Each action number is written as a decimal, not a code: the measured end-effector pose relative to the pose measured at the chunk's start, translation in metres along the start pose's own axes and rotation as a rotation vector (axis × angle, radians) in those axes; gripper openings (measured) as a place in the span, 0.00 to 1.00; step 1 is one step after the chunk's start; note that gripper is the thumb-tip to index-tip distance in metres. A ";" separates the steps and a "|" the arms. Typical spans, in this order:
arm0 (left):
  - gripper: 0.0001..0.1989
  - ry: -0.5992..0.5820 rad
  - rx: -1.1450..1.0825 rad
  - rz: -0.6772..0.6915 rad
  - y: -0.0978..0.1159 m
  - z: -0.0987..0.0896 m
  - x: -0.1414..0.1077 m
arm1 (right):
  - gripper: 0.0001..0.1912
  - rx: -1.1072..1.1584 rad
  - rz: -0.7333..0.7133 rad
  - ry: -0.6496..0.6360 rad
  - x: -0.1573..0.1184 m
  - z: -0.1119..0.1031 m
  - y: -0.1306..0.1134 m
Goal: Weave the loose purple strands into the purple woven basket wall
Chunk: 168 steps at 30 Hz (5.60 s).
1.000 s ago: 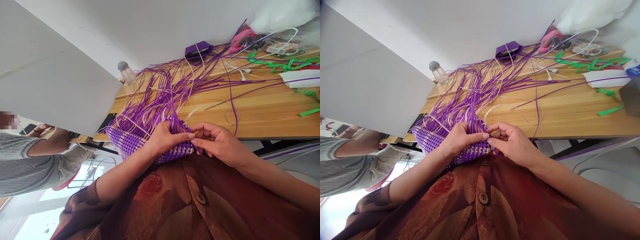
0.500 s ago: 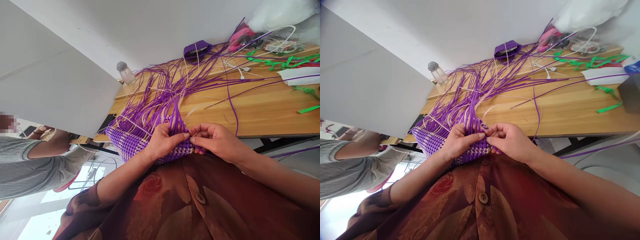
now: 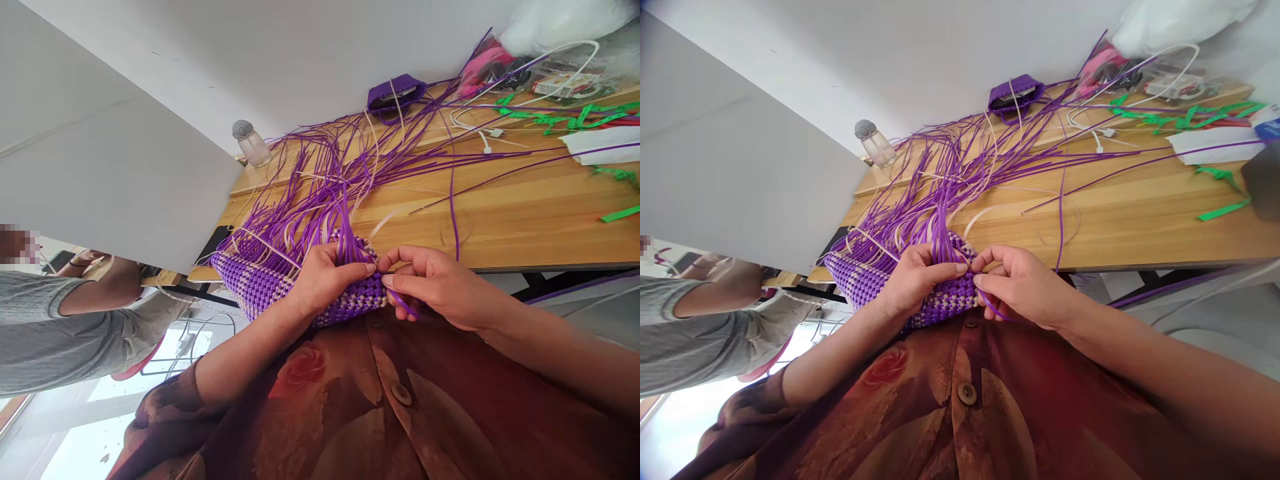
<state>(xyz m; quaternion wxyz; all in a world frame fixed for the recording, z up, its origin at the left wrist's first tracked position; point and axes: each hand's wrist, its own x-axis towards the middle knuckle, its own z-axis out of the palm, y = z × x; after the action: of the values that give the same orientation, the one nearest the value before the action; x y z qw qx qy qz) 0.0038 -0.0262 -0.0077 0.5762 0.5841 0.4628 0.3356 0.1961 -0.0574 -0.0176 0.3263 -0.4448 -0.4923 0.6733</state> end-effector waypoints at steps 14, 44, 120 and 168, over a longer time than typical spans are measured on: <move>0.13 0.028 0.283 0.006 0.016 0.002 -0.004 | 0.11 -0.189 0.072 0.001 0.001 -0.006 -0.001; 0.12 -0.019 -0.001 0.033 0.011 -0.006 -0.011 | 0.14 -0.190 -0.252 0.105 0.001 0.002 0.013; 0.20 -0.047 1.014 0.526 0.066 0.005 -0.064 | 0.18 -0.166 -0.281 -0.077 -0.013 -0.009 -0.036; 0.11 0.012 0.397 -0.095 0.046 -0.004 -0.049 | 0.09 -0.172 -0.231 -0.071 0.010 0.009 -0.017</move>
<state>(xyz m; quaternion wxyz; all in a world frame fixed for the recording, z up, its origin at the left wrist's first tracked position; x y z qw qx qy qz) -0.0104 -0.0660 0.0447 0.4624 0.6617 0.5502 0.2136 0.1840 -0.0465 -0.0030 0.3446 -0.3874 -0.6075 0.6018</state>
